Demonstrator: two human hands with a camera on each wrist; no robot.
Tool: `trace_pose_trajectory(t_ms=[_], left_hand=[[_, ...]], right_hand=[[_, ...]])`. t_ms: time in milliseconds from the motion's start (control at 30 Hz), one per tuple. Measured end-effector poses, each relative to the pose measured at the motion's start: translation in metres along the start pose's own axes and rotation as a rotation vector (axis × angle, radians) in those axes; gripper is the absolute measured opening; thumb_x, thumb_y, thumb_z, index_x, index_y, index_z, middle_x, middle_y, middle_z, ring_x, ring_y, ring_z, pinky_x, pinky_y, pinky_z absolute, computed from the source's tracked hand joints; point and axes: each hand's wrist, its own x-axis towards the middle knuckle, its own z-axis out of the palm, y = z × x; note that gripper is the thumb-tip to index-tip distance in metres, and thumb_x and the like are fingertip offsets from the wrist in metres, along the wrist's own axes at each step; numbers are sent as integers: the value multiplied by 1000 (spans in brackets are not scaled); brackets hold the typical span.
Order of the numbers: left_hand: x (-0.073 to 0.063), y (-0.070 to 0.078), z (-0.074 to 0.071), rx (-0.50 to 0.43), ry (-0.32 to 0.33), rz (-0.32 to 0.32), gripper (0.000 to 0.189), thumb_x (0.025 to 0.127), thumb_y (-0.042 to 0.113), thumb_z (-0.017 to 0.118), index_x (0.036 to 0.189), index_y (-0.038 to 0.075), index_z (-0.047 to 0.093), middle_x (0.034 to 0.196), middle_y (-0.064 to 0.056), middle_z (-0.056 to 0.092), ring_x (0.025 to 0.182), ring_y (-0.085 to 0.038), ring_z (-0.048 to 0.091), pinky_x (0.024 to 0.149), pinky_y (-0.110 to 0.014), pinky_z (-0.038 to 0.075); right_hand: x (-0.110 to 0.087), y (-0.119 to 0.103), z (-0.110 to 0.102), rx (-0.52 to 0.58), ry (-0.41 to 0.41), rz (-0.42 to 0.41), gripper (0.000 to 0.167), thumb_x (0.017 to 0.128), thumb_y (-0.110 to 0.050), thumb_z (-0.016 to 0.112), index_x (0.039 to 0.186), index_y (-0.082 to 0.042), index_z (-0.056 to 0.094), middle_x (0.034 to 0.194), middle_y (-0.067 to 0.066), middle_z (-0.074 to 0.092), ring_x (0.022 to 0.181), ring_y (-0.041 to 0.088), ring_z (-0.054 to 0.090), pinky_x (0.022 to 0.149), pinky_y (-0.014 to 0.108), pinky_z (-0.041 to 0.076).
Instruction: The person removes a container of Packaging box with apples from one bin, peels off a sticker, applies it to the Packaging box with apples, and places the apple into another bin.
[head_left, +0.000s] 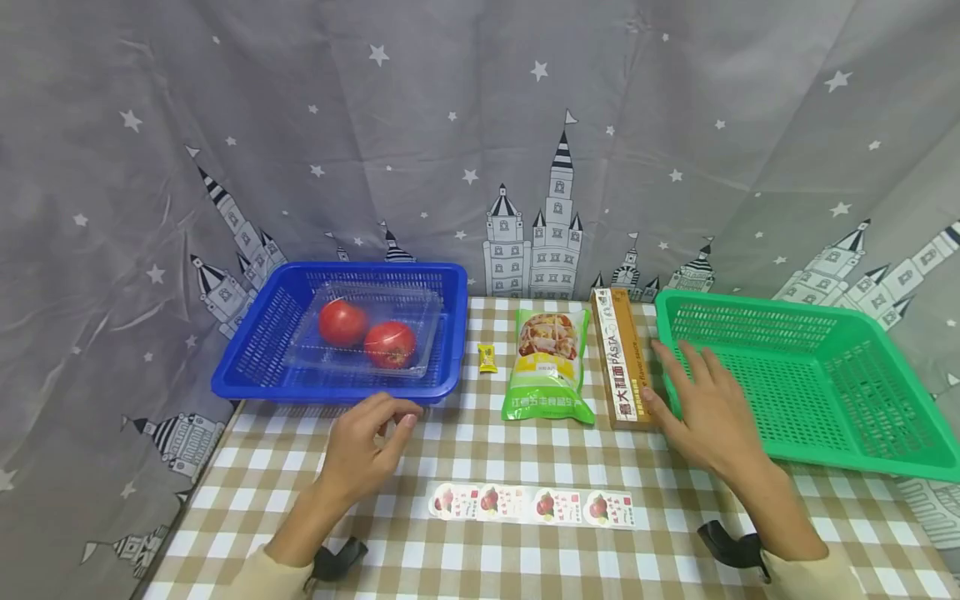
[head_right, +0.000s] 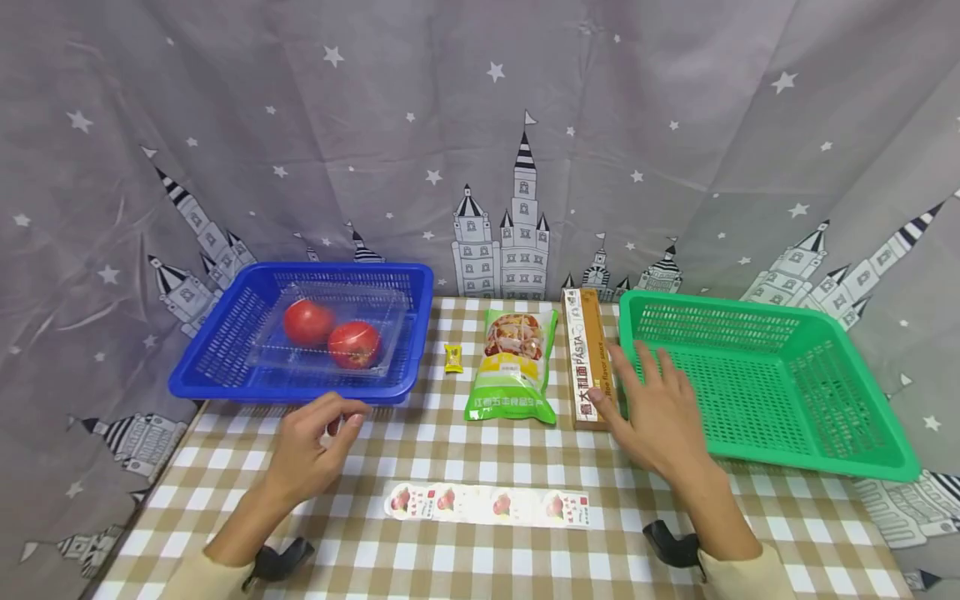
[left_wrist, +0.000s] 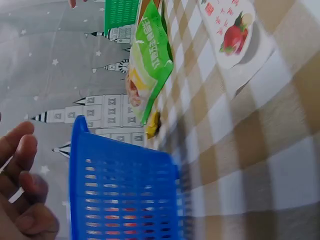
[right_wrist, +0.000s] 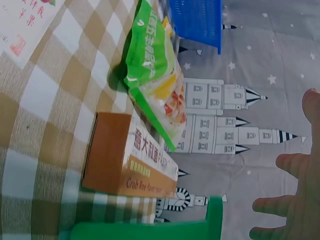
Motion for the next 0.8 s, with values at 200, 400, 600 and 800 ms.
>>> trace_pose_trajectory(t_ms=[200,400,600,800], left_hand=[[-19,-5,-1,-200,-113,-282,17,90,0,63,98,12,71,76,5,60,59,-12,50,48,-21,39],[-33,-14,-2,-388,-95,-562,22,101,2,48,98,1,70,75,-11,61,58,-15,51,45,-27,41],[-30,-25,-6,-533,-28,-853,42,108,19,35,100,-12,63,70,-12,56,52,-13,43,44,-25,34],[-25,-32,-13,-626,39,-1088,53,108,39,33,108,-7,58,72,-2,53,52,-8,42,46,-22,31]], right_hand=[[4,-7,6,16,-23,-5,68,99,-50,48,156,-19,26,151,26,32,133,56,28,100,72,26],[8,-14,10,35,-32,-14,67,100,-51,46,154,-14,30,151,26,32,134,55,27,101,71,25],[14,-21,17,41,-5,-36,65,99,-49,50,152,-15,36,150,25,35,133,53,31,102,69,27],[23,-30,25,47,-22,-55,65,99,-50,48,152,-15,35,148,27,36,135,51,29,104,67,27]])
